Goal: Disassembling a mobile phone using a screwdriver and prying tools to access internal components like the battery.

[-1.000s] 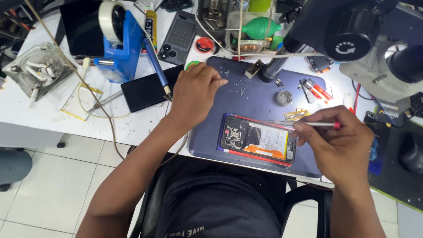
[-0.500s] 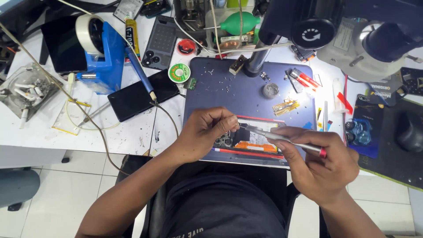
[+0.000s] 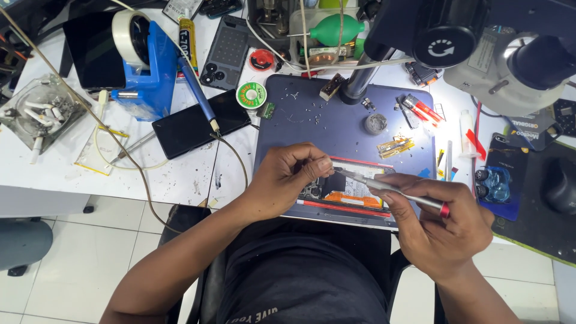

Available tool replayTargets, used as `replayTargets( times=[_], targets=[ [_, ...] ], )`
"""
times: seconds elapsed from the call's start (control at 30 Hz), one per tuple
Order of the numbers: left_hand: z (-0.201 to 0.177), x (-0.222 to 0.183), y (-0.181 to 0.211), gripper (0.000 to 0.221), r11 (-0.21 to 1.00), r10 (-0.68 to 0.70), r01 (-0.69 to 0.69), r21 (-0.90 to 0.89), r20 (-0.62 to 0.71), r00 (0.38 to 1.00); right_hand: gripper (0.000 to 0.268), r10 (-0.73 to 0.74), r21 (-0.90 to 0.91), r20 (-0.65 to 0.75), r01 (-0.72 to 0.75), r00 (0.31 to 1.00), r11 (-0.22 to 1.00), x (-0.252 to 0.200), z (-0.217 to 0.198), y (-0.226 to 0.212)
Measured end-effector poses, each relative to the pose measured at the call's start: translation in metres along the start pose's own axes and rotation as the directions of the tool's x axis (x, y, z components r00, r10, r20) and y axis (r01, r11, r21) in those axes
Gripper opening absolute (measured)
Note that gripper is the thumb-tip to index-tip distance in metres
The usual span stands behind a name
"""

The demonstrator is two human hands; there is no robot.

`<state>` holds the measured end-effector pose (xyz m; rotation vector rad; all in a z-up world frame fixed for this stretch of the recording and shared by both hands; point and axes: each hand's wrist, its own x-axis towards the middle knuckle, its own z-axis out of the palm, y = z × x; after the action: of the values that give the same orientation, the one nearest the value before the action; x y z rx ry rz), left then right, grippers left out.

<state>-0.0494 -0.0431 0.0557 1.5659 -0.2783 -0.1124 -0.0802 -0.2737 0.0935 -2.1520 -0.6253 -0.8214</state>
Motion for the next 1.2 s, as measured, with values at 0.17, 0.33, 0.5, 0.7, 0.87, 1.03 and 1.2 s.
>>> replayTargets(
  times=[0.17, 0.33, 0.5, 0.7, 0.87, 1.03, 1.2],
  targets=[
    [0.001, -0.002, 0.005, 0.025, 0.994, -0.043, 0.043, 0.097, -0.006, 0.999, 0.029, -0.010, -0.172, -0.019, 0.006, 1.000, 0.985, -0.011, -0.002, 0.007],
    [-0.007, 0.000, 0.014, 0.027, 0.996, 0.008, -0.022, 0.086, 0.155, 0.988, 0.024, 0.130, 0.003, 0.160, -0.132, 0.979, 0.991, 0.012, -0.006, -0.016],
    [-0.021, 0.002, 0.008, 0.027, 0.756, 0.335, -0.376, 0.536, 0.176, 0.926, 0.015, 0.258, -0.004, 0.500, -0.296, 0.827, 0.955, 0.026, 0.004, -0.015],
    [-0.029, 0.005, -0.007, 0.017, 0.666, 0.286, -0.251, 0.703, 0.070, 0.956, 0.009, 0.238, -0.084, 0.645, -0.243, 0.726, 0.966, 0.033, 0.017, -0.009],
    [-0.038, 0.008, -0.008, 0.016, 0.658, 0.284, -0.239, 0.714, 0.058, 0.957, 0.008, 0.231, -0.122, 0.687, -0.205, 0.688, 0.971, 0.038, 0.024, -0.010],
    [-0.048, 0.011, -0.008, 0.017, 0.648, 0.293, -0.232, 0.726, 0.043, 0.955, 0.008, 0.198, -0.121, 0.733, -0.162, 0.651, 0.979, 0.042, 0.029, -0.009],
    [-0.067, 0.024, -0.019, 0.013, 0.468, 0.397, -0.123, 0.875, -0.084, 0.914, 0.030, -0.082, -0.206, 0.650, 0.279, 0.755, 0.938, 0.038, 0.045, 0.000]
  ],
)
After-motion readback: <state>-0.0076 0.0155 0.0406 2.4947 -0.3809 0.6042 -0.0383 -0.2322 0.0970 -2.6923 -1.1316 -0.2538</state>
